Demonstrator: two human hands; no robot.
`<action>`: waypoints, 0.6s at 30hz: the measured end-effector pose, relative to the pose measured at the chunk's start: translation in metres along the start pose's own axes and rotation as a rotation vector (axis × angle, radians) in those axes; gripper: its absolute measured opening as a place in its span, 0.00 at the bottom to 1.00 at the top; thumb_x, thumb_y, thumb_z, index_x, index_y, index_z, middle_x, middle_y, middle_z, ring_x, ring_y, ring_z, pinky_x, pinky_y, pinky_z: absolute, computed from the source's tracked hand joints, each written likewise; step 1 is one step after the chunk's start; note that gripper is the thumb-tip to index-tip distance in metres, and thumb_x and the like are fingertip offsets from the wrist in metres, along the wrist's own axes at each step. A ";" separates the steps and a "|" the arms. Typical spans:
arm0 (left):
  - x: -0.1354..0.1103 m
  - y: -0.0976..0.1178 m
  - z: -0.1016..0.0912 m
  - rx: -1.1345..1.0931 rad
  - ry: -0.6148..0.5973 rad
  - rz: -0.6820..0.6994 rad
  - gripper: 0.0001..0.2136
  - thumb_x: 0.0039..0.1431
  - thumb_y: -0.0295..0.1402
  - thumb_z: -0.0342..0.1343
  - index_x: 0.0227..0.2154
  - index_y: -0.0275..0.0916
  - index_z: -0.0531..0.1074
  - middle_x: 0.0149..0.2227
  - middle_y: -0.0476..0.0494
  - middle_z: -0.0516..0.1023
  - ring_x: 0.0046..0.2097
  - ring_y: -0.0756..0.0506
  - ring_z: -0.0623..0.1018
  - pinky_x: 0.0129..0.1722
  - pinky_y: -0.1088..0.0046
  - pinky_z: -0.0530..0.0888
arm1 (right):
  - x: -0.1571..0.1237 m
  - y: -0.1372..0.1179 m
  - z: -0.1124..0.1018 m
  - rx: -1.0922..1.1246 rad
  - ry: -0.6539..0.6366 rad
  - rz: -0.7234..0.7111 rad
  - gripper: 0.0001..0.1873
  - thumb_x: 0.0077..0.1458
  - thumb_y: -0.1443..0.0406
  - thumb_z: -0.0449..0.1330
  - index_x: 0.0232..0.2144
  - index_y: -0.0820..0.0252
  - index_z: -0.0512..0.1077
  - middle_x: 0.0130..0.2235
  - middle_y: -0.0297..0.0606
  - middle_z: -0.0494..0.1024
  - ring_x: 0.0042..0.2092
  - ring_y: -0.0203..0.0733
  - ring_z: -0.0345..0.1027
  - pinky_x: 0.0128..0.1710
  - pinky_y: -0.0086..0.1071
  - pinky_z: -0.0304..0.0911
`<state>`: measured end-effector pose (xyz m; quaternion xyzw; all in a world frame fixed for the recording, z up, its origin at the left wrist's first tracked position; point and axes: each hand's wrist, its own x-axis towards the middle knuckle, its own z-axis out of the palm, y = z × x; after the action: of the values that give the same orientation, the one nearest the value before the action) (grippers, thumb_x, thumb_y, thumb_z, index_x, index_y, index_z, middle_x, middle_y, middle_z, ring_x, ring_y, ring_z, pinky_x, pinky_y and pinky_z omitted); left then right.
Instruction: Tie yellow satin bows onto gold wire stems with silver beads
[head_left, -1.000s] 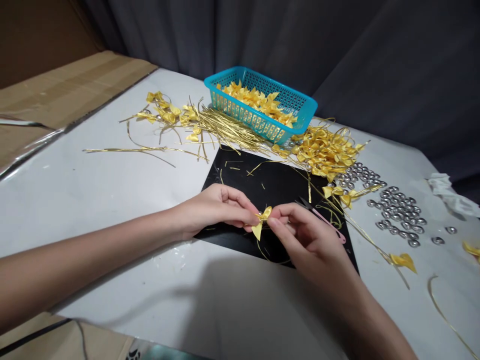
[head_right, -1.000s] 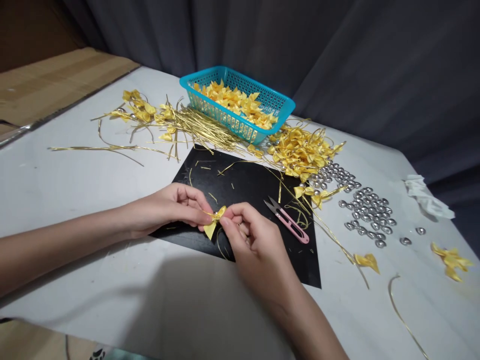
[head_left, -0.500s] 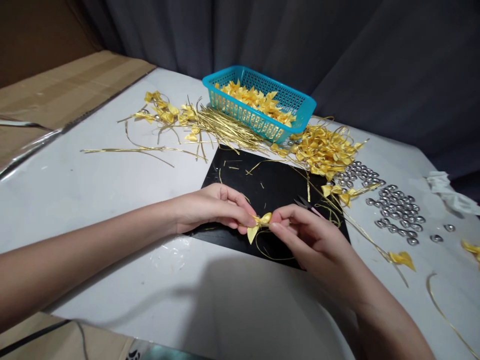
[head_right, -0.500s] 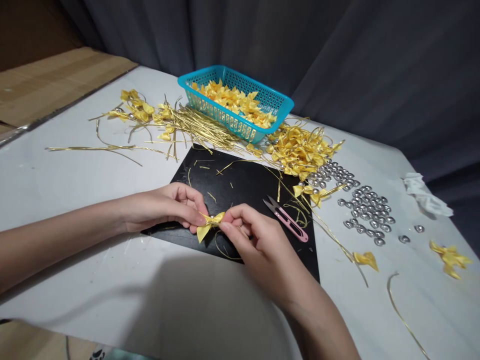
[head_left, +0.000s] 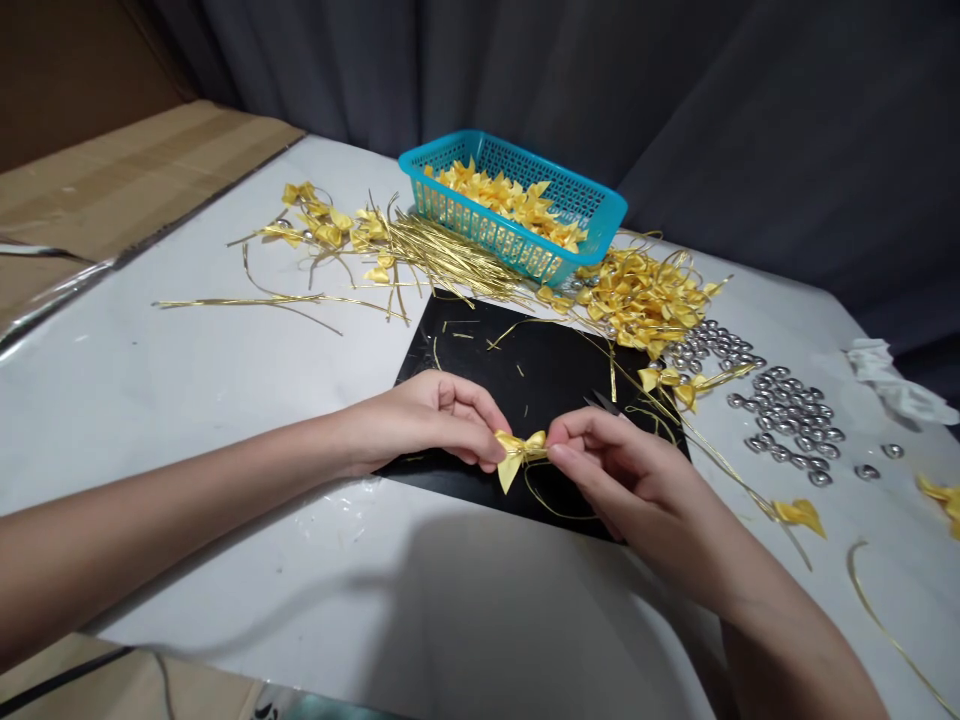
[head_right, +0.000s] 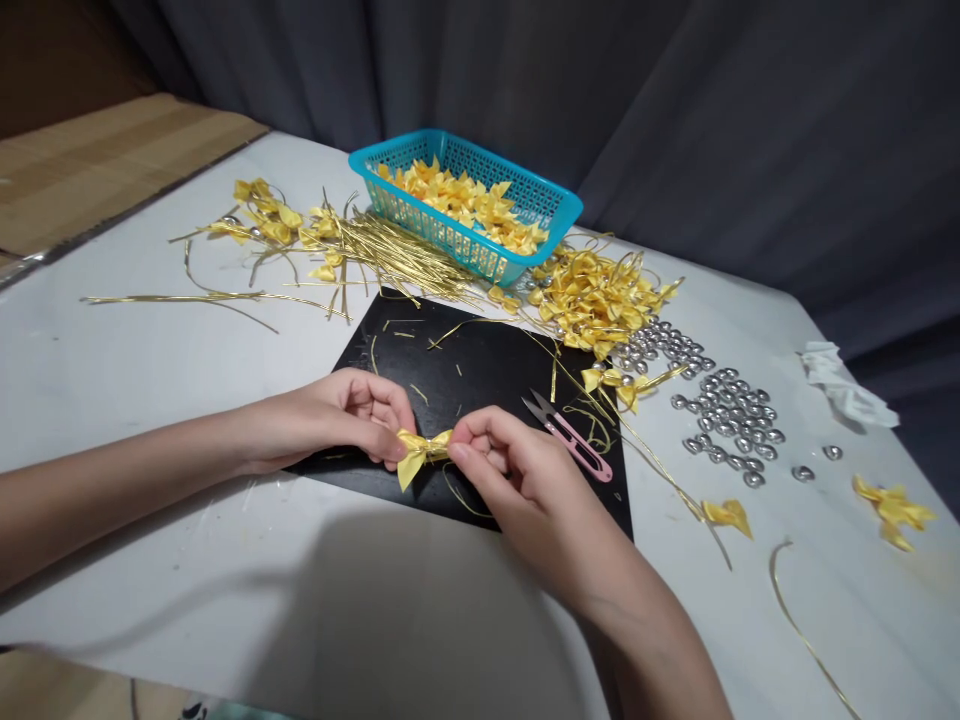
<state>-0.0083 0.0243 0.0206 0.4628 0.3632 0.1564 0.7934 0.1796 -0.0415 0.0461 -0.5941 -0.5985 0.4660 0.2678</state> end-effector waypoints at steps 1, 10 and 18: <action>0.000 0.000 0.000 0.006 -0.010 0.000 0.03 0.44 0.22 0.61 0.21 0.35 0.74 0.21 0.51 0.77 0.24 0.55 0.74 0.27 0.82 0.68 | 0.000 0.000 0.000 -0.011 -0.004 0.001 0.10 0.55 0.59 0.55 0.28 0.59 0.68 0.21 0.28 0.60 0.21 0.28 0.48 0.17 0.22 0.45; 0.000 -0.001 -0.004 0.003 -0.041 0.014 0.06 0.42 0.20 0.63 0.18 0.36 0.73 0.21 0.53 0.77 0.25 0.56 0.73 0.28 0.81 0.67 | -0.004 0.000 -0.006 0.000 -0.038 0.028 0.11 0.53 0.57 0.56 0.26 0.58 0.68 0.19 0.27 0.59 0.18 0.28 0.46 0.14 0.23 0.43; -0.002 -0.003 0.005 -0.059 -0.037 -0.007 0.04 0.46 0.25 0.63 0.23 0.35 0.73 0.24 0.51 0.79 0.27 0.56 0.75 0.29 0.82 0.68 | -0.003 0.007 0.005 0.014 0.039 -0.056 0.08 0.56 0.60 0.55 0.30 0.58 0.68 0.22 0.28 0.61 0.21 0.28 0.50 0.17 0.22 0.47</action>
<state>-0.0067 0.0185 0.0209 0.4408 0.3454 0.1556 0.8137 0.1786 -0.0463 0.0388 -0.5842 -0.6061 0.4508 0.2967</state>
